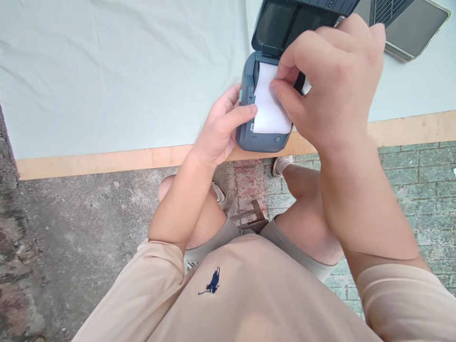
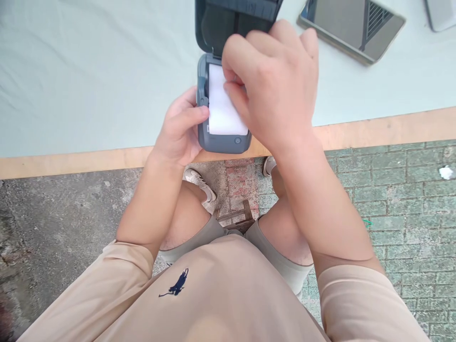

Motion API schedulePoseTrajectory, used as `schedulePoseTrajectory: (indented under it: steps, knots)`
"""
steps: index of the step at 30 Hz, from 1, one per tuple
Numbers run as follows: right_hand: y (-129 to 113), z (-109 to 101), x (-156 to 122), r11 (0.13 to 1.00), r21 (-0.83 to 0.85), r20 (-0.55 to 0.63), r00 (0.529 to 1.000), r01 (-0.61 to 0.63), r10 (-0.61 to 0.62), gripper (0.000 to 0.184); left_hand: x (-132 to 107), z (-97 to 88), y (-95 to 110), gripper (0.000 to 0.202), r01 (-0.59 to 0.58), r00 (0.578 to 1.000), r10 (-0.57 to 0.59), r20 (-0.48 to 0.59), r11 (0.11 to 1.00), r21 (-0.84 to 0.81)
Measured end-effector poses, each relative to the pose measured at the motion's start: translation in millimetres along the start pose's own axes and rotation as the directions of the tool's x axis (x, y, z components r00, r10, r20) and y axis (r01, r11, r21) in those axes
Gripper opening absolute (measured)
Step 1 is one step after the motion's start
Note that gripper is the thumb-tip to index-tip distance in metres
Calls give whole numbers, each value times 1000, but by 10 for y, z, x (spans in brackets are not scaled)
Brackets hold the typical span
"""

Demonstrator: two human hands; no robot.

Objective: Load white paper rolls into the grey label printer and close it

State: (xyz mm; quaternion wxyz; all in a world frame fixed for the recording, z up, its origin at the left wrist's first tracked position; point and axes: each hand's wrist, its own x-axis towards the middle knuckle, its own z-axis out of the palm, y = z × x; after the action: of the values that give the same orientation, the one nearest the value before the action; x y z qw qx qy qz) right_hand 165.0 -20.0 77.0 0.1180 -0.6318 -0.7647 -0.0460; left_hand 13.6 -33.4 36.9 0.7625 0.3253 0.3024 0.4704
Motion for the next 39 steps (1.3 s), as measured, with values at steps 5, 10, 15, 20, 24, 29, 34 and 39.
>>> schedulePoseTrajectory:
  steps: [5,10,15,20,24,29,34,39]
  knots:
    - [15,17,-11,999,31,38,999,37,-38,21,-1,-11,1,16,17,999,-18,-33,999,-29]
    - [47,-59,-19,997,21,200,977,69,-72,27,-4,0,-27,18,40,999,-39,-20,999,34]
    - [4,-51,8,993,-90,292,956,70,-40,28,-10,-10,-49,15,39,999,-40,17,998,53]
    - [38,-68,43,996,-30,308,949,80,-66,33,-7,-19,-55,12,64,998,-64,-19,998,23]
    - [69,-104,33,995,75,326,942,57,-79,42,8,-10,-47,11,91,996,-90,-26,996,11]
    - [57,-126,4,987,108,355,923,118,-149,40,14,-28,-35,9,102,993,-103,-55,994,-31]
    - [129,-146,9,957,268,386,897,113,-214,42,7,-57,-39,12,114,993,-115,-33,993,-21]
    - [161,-189,15,959,273,316,934,79,-167,29,48,-86,-86,15,81,996,-79,-46,997,22]
